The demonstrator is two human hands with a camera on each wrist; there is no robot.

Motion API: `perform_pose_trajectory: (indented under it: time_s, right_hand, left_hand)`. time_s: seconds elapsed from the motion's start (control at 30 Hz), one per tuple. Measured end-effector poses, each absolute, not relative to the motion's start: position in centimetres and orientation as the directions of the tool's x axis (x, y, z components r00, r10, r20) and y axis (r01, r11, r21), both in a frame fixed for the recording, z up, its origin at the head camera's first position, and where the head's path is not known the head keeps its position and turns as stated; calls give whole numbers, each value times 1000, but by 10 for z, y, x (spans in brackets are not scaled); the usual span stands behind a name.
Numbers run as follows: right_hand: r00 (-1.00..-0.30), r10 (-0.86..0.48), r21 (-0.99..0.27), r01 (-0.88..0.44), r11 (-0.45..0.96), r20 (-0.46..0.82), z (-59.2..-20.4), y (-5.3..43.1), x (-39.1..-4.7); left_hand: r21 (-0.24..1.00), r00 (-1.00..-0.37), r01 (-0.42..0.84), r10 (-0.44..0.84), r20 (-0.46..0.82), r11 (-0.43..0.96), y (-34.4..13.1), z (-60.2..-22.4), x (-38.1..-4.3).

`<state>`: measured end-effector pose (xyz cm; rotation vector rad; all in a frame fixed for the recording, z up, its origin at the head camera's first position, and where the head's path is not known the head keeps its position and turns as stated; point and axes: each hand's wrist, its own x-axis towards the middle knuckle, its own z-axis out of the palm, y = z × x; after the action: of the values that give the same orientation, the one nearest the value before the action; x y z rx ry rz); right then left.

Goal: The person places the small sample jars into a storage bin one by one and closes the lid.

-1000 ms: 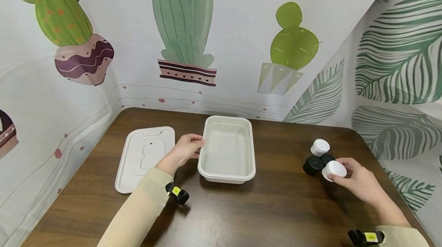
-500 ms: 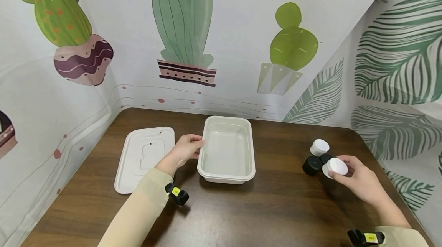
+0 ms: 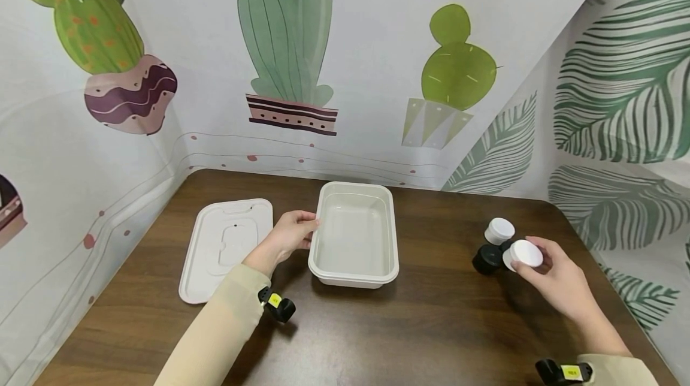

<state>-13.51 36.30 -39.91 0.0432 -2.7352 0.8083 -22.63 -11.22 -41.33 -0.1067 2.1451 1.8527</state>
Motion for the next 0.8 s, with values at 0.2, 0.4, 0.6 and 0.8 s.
perform_pose_trajectory:
  time_s: [0.2,0.4,0.6,0.8]
  right_hand:
    - [-952,67,-551,-114,826,298,-401,358,-137]
    - [-944,91,-589,-120,799,316,-405,353,-139]
    - [-942,96,-648,-146,747,323,-409,348,-141]
    - [-935,89,-660,-172,731,342,-411,343,-143]
  left_hand:
    - [953,-952,-253,134,-276,164,-111,-413,-226]
    - [954,-952,-254,131,-276,162,-112,-414,-226]
    - [953,-951,-258,133,-279,157,-112,-414,-226]
    - [955,-952,-254,133,-275,152,-112,-416,-227]
